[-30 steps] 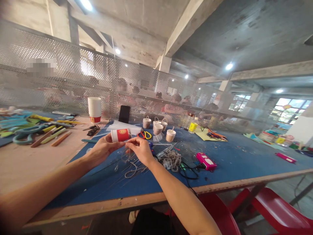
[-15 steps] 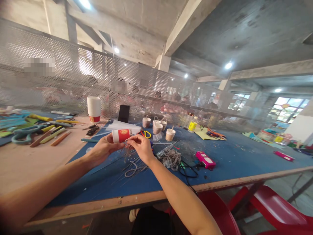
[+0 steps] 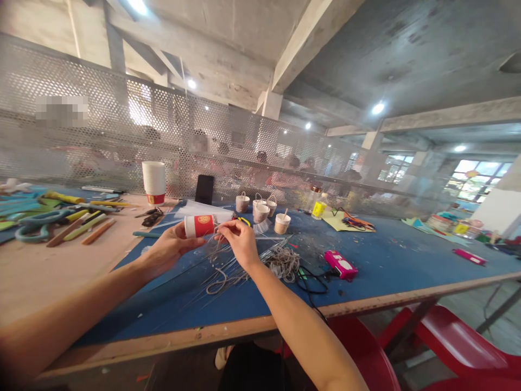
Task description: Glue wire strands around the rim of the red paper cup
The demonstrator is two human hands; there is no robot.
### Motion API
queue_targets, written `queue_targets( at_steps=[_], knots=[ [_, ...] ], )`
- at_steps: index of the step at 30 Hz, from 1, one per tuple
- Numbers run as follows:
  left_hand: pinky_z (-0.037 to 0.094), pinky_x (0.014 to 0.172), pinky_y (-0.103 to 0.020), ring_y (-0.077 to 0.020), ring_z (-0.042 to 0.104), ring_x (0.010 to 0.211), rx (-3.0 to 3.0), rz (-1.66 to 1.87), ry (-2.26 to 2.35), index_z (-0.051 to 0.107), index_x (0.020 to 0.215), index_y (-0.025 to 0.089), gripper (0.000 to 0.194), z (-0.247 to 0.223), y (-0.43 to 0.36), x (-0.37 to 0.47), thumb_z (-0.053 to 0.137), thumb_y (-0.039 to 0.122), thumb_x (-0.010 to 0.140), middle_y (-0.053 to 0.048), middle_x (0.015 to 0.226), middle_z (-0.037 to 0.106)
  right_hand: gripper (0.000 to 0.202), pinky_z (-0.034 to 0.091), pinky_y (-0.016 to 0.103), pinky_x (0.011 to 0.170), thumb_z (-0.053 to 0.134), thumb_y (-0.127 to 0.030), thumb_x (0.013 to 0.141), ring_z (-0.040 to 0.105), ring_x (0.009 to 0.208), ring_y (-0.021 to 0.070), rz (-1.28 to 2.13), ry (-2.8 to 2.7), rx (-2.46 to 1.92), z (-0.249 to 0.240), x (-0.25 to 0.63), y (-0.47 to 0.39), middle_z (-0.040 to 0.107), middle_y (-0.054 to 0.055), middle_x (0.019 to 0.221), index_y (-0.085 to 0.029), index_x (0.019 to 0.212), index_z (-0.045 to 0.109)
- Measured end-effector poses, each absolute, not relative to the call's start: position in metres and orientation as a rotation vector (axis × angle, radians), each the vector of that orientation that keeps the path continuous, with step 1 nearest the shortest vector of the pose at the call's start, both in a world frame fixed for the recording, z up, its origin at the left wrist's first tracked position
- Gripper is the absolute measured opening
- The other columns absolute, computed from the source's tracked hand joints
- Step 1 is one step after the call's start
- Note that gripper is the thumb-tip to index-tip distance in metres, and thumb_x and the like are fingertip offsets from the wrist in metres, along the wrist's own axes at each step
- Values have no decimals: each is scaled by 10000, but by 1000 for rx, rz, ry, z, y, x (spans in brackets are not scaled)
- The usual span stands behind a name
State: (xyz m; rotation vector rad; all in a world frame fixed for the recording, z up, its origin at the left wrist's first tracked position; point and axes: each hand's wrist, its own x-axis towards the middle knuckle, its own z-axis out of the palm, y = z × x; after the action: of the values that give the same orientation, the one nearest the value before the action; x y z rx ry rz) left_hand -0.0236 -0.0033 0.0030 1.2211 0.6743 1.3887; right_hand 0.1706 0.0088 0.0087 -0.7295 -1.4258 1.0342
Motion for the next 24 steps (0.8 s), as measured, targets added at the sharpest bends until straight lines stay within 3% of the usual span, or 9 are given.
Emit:
queue_targets(
  at_steps=[6,13,19,24],
  knots=[
    [596,845,-276,-267,759,1048,1228,1381,680,787,1129,177,574,5,-3,-27,949,161,578,-114,1179,802,280,618,327,745,724,-468,825,735,765,199,867,-1425,-788,13,185,15,766,41,865,-202,912,709],
    [596,841,-256,-221,763,972,1203,1426,682,804,1063,189,536,7,-1,-30,970,167,554,-76,1089,824,319,611,335,724,677,-491,832,716,723,200,668,-1414,-860,9,199,28,731,40,810,-204,971,665],
    [618,764,-249,-200,765,852,1119,1489,702,806,977,177,498,10,4,-35,967,114,510,-47,946,826,314,579,322,713,579,-493,883,675,764,197,399,-1306,-914,12,218,41,711,67,909,-204,986,648],
    [614,754,-220,-183,767,836,1056,1507,694,792,986,144,493,16,5,-38,934,37,526,-77,969,828,363,518,305,652,551,-533,897,599,663,179,456,-1265,-1001,12,230,47,665,24,816,-214,1036,653]
  ],
)
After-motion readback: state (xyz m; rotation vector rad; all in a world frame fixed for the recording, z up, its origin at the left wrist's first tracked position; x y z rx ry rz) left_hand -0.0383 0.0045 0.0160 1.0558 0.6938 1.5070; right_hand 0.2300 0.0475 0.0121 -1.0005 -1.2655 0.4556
